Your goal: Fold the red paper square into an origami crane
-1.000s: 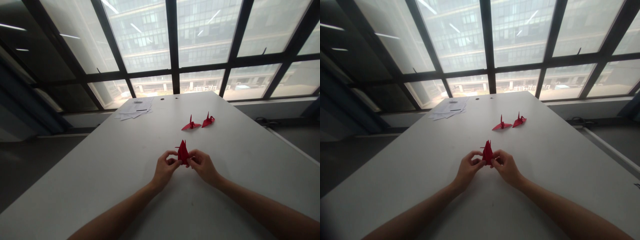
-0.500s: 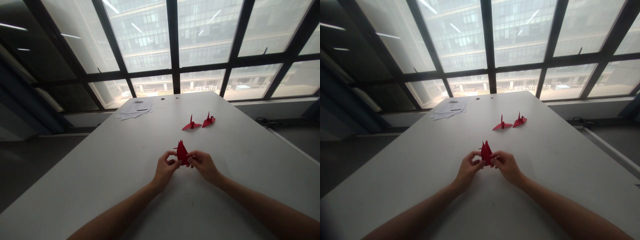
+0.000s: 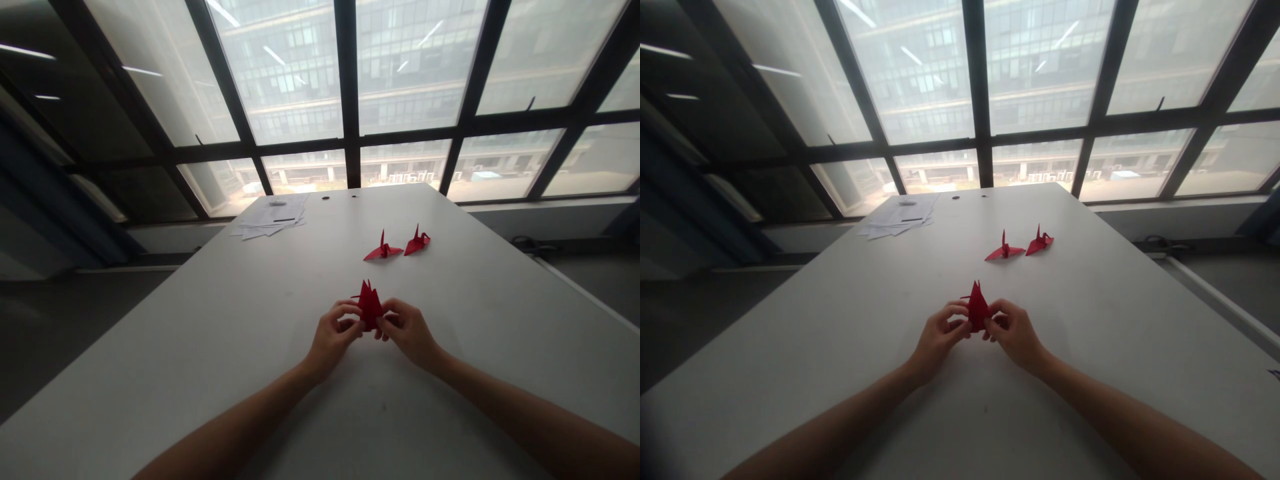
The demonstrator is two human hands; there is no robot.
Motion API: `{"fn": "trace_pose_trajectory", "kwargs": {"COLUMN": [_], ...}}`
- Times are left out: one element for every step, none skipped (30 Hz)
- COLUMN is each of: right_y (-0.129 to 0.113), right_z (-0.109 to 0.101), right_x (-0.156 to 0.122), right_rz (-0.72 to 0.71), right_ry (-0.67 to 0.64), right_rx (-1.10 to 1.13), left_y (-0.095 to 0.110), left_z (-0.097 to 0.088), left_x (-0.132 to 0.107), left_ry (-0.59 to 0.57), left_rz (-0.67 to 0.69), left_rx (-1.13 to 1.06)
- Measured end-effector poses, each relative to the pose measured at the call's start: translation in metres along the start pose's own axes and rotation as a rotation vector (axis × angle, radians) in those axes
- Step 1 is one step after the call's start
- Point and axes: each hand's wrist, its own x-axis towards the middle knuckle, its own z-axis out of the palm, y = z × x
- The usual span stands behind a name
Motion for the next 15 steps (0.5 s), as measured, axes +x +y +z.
{"fn": "trace_pose_trajectory", "kwargs": {"right_y": [0.0, -0.0001, -0.0002, -0.0005, -0.0008, -0.0014, -0.002, -0.0028, -0.0037, -0.0047, -0.0056, -0.0066, -0.0075, -0.0084, -0.0093], "right_z": [0.0001, 0.0003, 0.0006, 0.0008, 0.0009, 0.001, 0.0009, 0.0006, 0.0002, -0.0003, -0.0008, -0.0015, -0.0022, -0.0029, -0.0036], "right_x": [-0.0002, -0.0005, -0.0007, -0.001, -0.0013, -0.0014, -0.0015, -0.0015, -0.0015, -0.0015, -0.0015, -0.0015, -0.0016, -0.0017, -0.0019], "right_rz": [-0.002, -0.007, -0.02, -0.042, -0.07, -0.102, -0.137, -0.17, -0.197, -0.22, -0.241, -0.261, -0.277, -0.291, -0.305], "right_ry": [0.003, 0.002, -0.002, -0.005, -0.01, -0.016, -0.022, -0.026, -0.029, -0.032, -0.03, -0.028, -0.03, -0.036, -0.044], "right_rx": [0.005, 0.011, 0.021, 0.033, 0.043, 0.048, 0.044, 0.032, 0.012, -0.016, -0.05, -0.085, -0.117, -0.142, -0.159], "left_y": [0.0, 0.0001, 0.0003, 0.0006, 0.0009, 0.0013, 0.0017, 0.0019, 0.002, 0.0019, 0.0016, 0.0012, 0.0008, 0.0004, 0.0003], "left_z": [0.0, 0.0001, 0.0004, 0.0008, 0.0013, 0.0017, 0.0021, 0.0023, 0.0024, 0.0023, 0.002, 0.0016, 0.0012, 0.0008, 0.0007], "left_x": [0.0003, 0.0005, 0.0005, 0.0004, 0.0003, 0.0001, -0.0002, -0.0004, -0.0006, -0.0009, -0.0011, -0.0014, -0.0016, -0.0019, -0.002], "left_ry": [0.006, 0.013, 0.02, 0.026, 0.03, 0.031, 0.031, 0.031, 0.033, 0.035, 0.038, 0.041, 0.046, 0.049, 0.051], "left_rz": [0.004, 0.007, 0.01, 0.013, 0.014, 0.015, 0.014, 0.013, 0.014, 0.014, 0.013, 0.011, 0.009, 0.006, 0.0], "left_rx": [0.001, 0.001, 0.001, 0.001, 0.0, -0.004, -0.012, -0.022, -0.033, -0.048, -0.064, -0.079, -0.087, -0.085, -0.074]}}
